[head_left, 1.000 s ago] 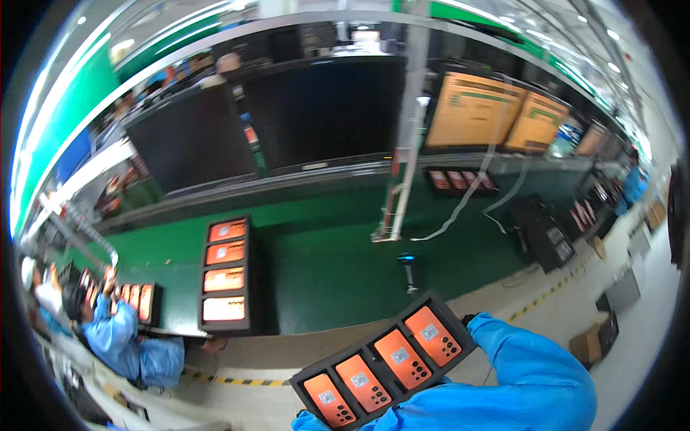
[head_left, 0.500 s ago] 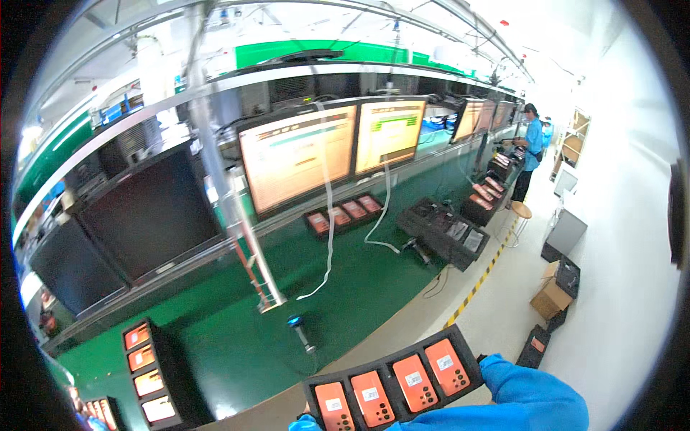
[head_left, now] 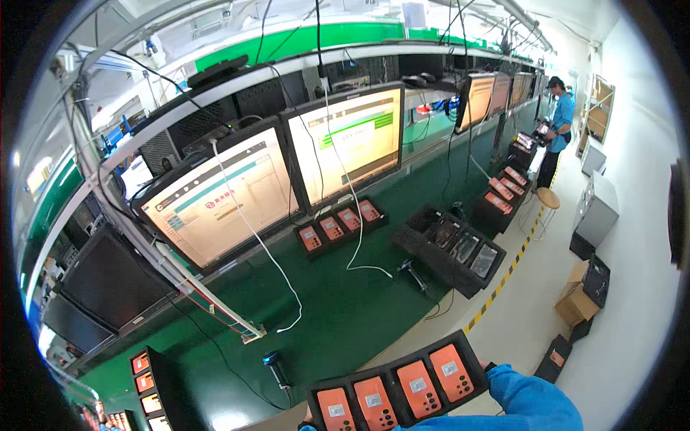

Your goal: The recorder is performing functional testing and scanning of smartphones on a production line in a factory.

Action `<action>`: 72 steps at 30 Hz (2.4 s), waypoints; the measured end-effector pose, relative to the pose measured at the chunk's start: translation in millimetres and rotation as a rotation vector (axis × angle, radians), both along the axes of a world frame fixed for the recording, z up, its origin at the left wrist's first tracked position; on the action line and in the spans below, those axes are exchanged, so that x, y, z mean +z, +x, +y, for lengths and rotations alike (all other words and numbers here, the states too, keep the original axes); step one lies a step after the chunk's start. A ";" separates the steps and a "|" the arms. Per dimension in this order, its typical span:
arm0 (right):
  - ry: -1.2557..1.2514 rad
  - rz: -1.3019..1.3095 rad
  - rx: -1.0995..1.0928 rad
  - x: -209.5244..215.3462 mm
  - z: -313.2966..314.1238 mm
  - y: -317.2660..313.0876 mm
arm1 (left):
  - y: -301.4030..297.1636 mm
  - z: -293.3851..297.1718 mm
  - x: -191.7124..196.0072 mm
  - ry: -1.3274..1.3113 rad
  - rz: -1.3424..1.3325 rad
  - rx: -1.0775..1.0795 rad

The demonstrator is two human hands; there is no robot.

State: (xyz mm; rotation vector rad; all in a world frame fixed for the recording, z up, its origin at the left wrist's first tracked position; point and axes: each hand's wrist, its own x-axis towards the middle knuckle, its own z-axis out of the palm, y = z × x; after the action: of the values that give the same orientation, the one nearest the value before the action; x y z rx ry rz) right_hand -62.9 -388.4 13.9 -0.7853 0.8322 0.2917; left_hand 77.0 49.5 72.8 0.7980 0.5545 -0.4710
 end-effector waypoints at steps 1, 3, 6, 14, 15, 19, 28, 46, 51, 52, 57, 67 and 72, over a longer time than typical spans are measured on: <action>0.000 -0.011 0.014 1.2 -6.4 16.5 | 3.5 -3.0 -0.5 0.006 0.005 0.013; -0.001 -0.017 0.040 1.7 -15.8 46.0 | 11.1 -6.4 -4.6 0.010 0.028 0.042; -0.016 -0.023 0.084 0.9 -24.9 91.1 | 27.0 -7.3 -20.9 0.006 0.046 0.064; -0.084 -0.011 0.202 -12.8 -36.6 232.1 | 90.5 9.3 -55.0 -0.075 0.044 0.095; -0.095 -0.011 0.220 -14.8 -36.9 246.8 | 94.4 17.3 -59.0 -0.081 0.027 0.085; -0.126 -0.022 0.280 -15.5 -49.2 296.3 | 115.4 37.5 -73.2 -0.082 -0.111 0.032; -0.712 -0.094 0.083 5.0 -94.5 309.8 | 148.5 15.9 -13.2 1.004 -0.171 0.194; -0.437 -0.128 0.584 129.7 -52.5 276.3 | 161.0 -243.4 54.1 1.011 -0.554 -0.239; -0.446 -0.082 0.578 124.4 -24.7 263.1 | 172.9 -259.8 41.0 1.056 -0.638 -0.451; -0.472 -0.085 0.585 127.8 -23.2 263.2 | 173.3 -259.8 38.2 1.054 -0.636 -0.438; -0.460 -0.126 0.629 125.8 -27.7 262.1 | 169.9 -267.5 7.8 1.129 -0.703 -0.397; -0.342 -0.059 0.503 121.0 -76.9 285.1 | 178.7 -282.6 19.8 1.105 -0.584 -0.460; -0.326 -0.066 0.580 134.9 -77.5 291.3 | 180.1 -295.7 38.3 1.147 -0.517 -0.541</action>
State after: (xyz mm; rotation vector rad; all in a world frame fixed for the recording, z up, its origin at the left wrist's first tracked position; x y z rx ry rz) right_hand 228.3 -466.0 148.8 -1.3348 0.5799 0.6500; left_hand 257.1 -246.2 111.1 2.1272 0.0576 -0.3858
